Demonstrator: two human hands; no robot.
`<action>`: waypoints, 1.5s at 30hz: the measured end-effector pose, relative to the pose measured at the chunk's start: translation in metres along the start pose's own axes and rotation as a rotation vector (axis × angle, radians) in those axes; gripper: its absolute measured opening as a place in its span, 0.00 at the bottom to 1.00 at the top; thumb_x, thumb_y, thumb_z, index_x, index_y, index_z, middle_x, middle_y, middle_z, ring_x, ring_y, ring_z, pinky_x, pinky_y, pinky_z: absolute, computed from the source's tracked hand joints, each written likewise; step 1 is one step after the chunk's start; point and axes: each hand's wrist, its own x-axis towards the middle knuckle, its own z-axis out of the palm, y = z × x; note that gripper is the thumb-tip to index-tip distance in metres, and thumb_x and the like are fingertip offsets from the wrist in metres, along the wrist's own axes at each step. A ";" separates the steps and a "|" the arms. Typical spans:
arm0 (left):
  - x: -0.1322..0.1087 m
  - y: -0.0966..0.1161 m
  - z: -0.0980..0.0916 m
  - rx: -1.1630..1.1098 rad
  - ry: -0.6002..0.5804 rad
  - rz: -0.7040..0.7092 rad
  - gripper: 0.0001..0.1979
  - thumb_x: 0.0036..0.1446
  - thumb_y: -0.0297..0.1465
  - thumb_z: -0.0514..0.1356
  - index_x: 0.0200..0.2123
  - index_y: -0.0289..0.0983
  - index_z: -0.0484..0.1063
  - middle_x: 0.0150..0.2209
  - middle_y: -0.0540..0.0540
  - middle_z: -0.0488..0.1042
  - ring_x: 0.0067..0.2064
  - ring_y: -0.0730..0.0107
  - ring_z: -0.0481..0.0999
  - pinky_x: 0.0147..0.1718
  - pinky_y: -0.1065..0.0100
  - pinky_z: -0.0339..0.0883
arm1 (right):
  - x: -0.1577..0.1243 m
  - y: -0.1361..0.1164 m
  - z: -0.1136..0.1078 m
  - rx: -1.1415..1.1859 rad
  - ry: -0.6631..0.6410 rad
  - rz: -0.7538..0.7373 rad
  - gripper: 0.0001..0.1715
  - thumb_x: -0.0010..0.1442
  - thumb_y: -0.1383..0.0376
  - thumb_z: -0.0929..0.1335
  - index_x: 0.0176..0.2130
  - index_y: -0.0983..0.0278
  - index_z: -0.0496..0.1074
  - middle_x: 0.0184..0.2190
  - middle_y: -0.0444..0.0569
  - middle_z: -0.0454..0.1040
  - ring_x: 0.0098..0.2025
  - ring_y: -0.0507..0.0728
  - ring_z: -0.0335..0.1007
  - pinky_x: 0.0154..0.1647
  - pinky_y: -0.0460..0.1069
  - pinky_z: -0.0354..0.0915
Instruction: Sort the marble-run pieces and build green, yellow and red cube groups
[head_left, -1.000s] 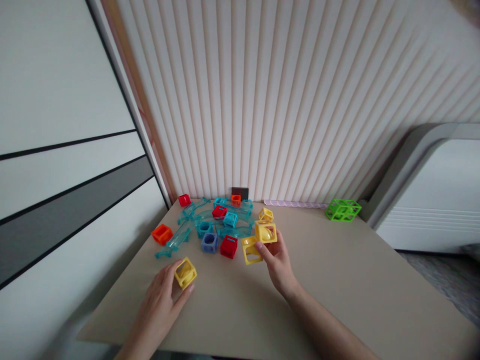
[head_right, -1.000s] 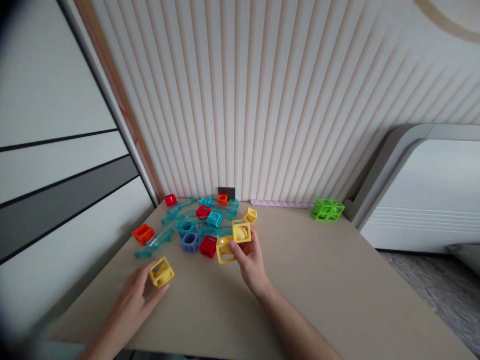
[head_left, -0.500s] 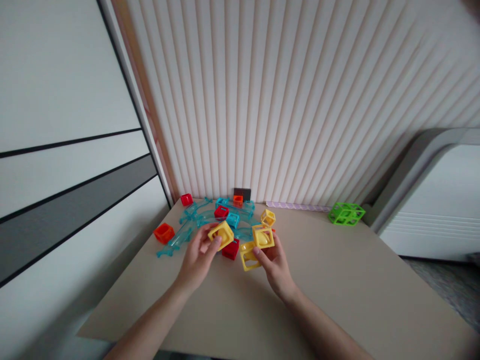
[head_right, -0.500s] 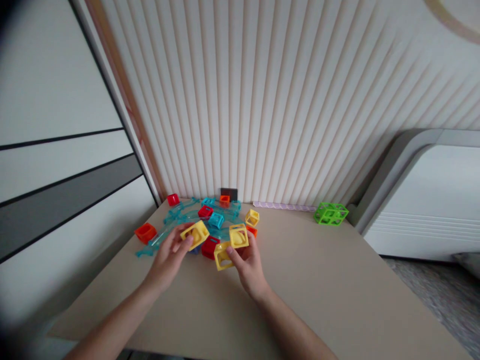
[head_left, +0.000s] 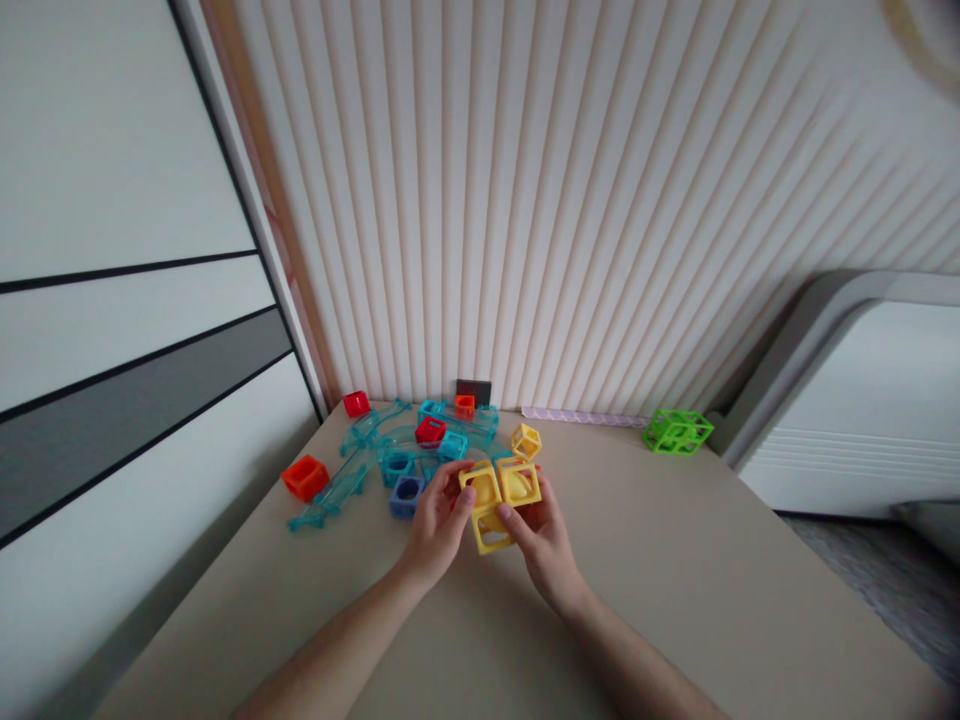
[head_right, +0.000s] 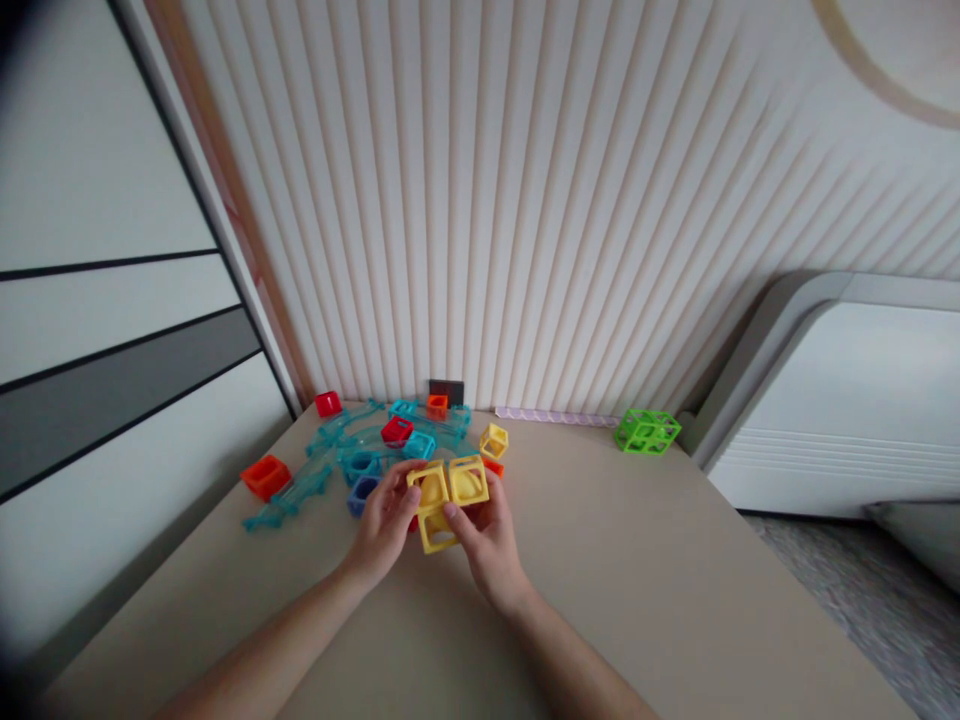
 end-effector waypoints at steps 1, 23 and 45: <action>-0.001 -0.001 -0.001 -0.004 -0.007 -0.008 0.25 0.56 0.51 0.64 0.48 0.40 0.71 0.46 0.41 0.79 0.49 0.54 0.79 0.45 0.63 0.73 | -0.001 0.002 0.000 0.001 -0.013 0.011 0.25 0.58 0.59 0.76 0.53 0.55 0.69 0.47 0.48 0.78 0.46 0.59 0.78 0.48 0.54 0.75; -0.014 -0.008 0.002 0.080 -0.132 0.013 0.36 0.67 0.49 0.53 0.72 0.42 0.47 0.69 0.39 0.62 0.70 0.53 0.61 0.67 0.55 0.56 | 0.000 0.011 -0.020 -0.388 0.029 -0.166 0.23 0.63 0.56 0.72 0.57 0.55 0.72 0.56 0.49 0.75 0.58 0.62 0.70 0.62 0.57 0.63; -0.017 -0.023 -0.001 0.231 -0.165 -0.012 0.33 0.70 0.48 0.46 0.72 0.43 0.46 0.73 0.41 0.53 0.74 0.55 0.48 0.71 0.50 0.45 | -0.003 0.007 0.000 -0.061 0.059 -0.084 0.18 0.59 0.58 0.76 0.47 0.57 0.72 0.43 0.45 0.80 0.40 0.56 0.78 0.42 0.49 0.74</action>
